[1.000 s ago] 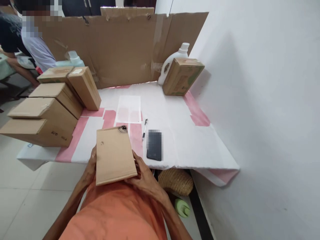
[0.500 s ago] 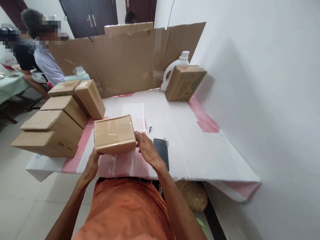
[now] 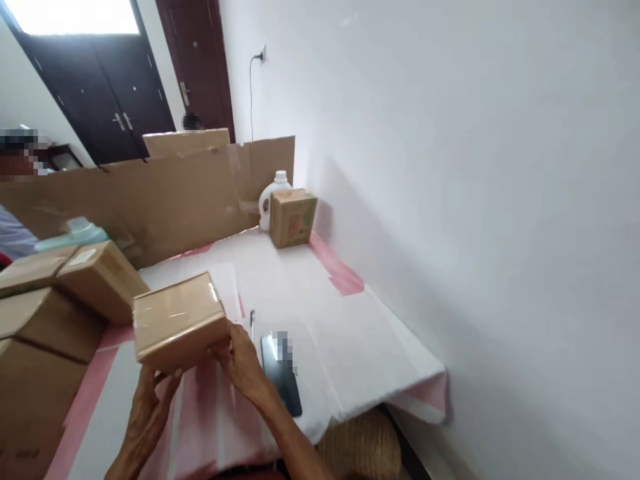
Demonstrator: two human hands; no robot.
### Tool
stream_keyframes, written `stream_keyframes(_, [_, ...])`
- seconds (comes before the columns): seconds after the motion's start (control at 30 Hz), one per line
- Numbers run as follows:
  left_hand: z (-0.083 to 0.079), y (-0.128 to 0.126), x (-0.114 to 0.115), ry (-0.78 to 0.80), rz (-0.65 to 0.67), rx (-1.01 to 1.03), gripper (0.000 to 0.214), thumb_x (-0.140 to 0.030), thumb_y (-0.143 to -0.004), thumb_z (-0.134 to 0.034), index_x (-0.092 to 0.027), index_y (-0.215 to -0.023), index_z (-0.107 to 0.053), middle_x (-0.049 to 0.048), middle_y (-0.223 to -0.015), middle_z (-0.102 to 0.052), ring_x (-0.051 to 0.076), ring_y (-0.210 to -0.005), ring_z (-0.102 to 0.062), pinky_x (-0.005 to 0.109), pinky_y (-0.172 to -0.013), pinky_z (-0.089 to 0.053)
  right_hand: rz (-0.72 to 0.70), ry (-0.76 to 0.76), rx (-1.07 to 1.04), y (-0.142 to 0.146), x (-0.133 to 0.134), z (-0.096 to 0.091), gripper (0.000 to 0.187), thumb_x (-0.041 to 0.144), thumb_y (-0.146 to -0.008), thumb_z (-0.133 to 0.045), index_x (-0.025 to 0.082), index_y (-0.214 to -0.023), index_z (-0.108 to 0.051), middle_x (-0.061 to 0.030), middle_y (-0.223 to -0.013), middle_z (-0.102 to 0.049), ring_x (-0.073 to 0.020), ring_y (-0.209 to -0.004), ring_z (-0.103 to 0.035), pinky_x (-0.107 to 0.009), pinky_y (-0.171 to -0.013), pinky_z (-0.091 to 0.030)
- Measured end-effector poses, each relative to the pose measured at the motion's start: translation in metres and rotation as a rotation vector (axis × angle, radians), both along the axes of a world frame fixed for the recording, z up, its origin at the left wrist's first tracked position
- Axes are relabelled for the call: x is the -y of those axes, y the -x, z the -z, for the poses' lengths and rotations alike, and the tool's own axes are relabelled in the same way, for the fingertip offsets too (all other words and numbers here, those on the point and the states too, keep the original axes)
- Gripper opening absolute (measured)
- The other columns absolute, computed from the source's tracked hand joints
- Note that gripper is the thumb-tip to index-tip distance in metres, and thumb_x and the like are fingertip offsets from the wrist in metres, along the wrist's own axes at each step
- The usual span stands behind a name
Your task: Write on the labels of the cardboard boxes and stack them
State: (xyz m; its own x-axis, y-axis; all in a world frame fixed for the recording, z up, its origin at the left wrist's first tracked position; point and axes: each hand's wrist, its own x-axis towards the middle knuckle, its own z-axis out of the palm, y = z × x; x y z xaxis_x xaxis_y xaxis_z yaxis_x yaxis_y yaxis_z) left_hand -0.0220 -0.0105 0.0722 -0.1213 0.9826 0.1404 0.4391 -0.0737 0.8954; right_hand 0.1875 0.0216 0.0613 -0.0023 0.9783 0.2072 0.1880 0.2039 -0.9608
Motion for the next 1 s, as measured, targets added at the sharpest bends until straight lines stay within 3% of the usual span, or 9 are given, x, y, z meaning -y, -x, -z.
stream_keyframes(0.1, [-0.013, -0.060, -0.055, -0.064, 0.245, 0.075, 0.062, -0.058, -0.092, -0.063, -0.026, -0.144, -0.050, 0.0139, -0.138, -0.057, 0.034, -0.125, -0.062, 0.055, -0.105, -0.054, 0.159, -0.012, -0.052, -0.062, -0.019, -0.009, 0.034, 0.044, -0.092, -0.065, 0.024, -0.119, -0.068, -0.0087, -0.111, -0.072, -0.0267, -0.097, -0.069, -0.039, -0.075, -0.057])
stream_keyframes(0.17, [-0.011, -0.111, -0.095, -0.066, 0.417, 0.149, 0.066, -0.057, -0.093, -0.062, -0.025, -0.149, -0.045, 0.0153, -0.141, -0.053, 0.033, -0.128, -0.060, 0.051, -0.102, -0.056, 0.302, -0.012, -0.040, -0.112, -0.033, -0.011, 0.039, 0.049, -0.088, -0.069, 0.021, -0.115, -0.067, -0.0110, -0.112, -0.073, -0.0283, -0.097, -0.070, -0.040, -0.075, -0.059])
stream_keyframes(0.33, [0.030, -0.233, -0.175, -0.055, 0.663, 0.253, 0.066, -0.042, -0.096, -0.056, -0.029, -0.158, -0.036, 0.0158, -0.141, -0.048, 0.028, -0.120, -0.063, 0.048, -0.094, -0.060, 0.564, 0.043, 0.032, -0.218, -0.069, 0.006, 0.050, 0.054, -0.080, -0.073, 0.017, -0.113, -0.066, -0.0147, -0.110, -0.074, -0.0322, -0.096, -0.072, -0.047, -0.082, -0.059])
stream_keyframes(0.47, [0.058, -0.294, -0.214, -0.048, 0.675, 0.255, 0.068, -0.025, -0.090, -0.059, -0.029, -0.155, -0.042, 0.0142, -0.136, -0.052, 0.026, -0.115, -0.063, 0.049, -0.097, -0.058, 0.689, 0.031, 0.026, -0.261, -0.099, 0.027, 0.062, 0.057, -0.080, -0.070, 0.016, -0.125, -0.060, -0.0188, -0.127, -0.067, -0.0351, -0.115, -0.067, -0.052, -0.096, -0.056])
stream_keyframes(0.63, [0.062, -0.334, -0.259, -0.025, 0.608, 0.245, 0.072, -0.016, -0.084, -0.062, -0.026, -0.153, -0.043, 0.0123, -0.131, -0.056, 0.026, -0.117, -0.063, 0.050, -0.106, -0.053, 0.920, -0.024, 0.091, -0.265, -0.146, 0.046, 0.088, 0.055, -0.078, -0.067, 0.011, -0.149, -0.038, -0.0265, -0.151, -0.041, -0.0381, -0.141, -0.046, -0.055, -0.115, -0.043])
stream_keyframes(0.77, [0.058, -0.352, -0.282, 0.032, 0.541, 0.229, 0.061, -0.018, -0.086, -0.063, -0.020, -0.144, -0.048, 0.0160, -0.132, -0.055, 0.025, -0.106, -0.067, 0.048, -0.099, -0.056, 1.027, -0.033, 0.154, -0.245, -0.175, 0.061, 0.094, 0.048, -0.081, -0.062, 0.002, -0.153, -0.026, -0.0319, -0.155, -0.028, -0.0420, -0.152, -0.023, -0.059, -0.124, -0.025])
stream_keyframes(0.9, [0.055, -0.344, -0.279, 0.079, 0.572, 0.236, 0.057, -0.021, -0.086, -0.066, -0.020, -0.140, -0.051, 0.0165, -0.134, -0.057, 0.025, -0.110, -0.066, 0.043, -0.094, -0.058, 1.023, 0.003, 0.164, -0.224, -0.189, 0.069, 0.094, 0.055, -0.088, -0.053, 0.000, -0.156, -0.020, -0.0326, -0.159, -0.020, -0.0430, -0.152, -0.022, -0.059, -0.124, -0.023])
stream_keyframes(1.0, [0.048, -0.314, -0.259, 0.098, 0.563, 0.235, 0.058, -0.028, -0.087, -0.068, -0.020, -0.141, -0.051, 0.0181, -0.137, -0.056, 0.028, -0.117, -0.064, 0.047, -0.098, -0.057, 0.997, 0.044, 0.175, -0.213, -0.196, 0.071, 0.106, 0.065, -0.087, -0.053, -0.002, -0.159, -0.015, -0.0320, -0.164, -0.013, -0.0432, -0.156, -0.015, -0.057, -0.125, -0.022])
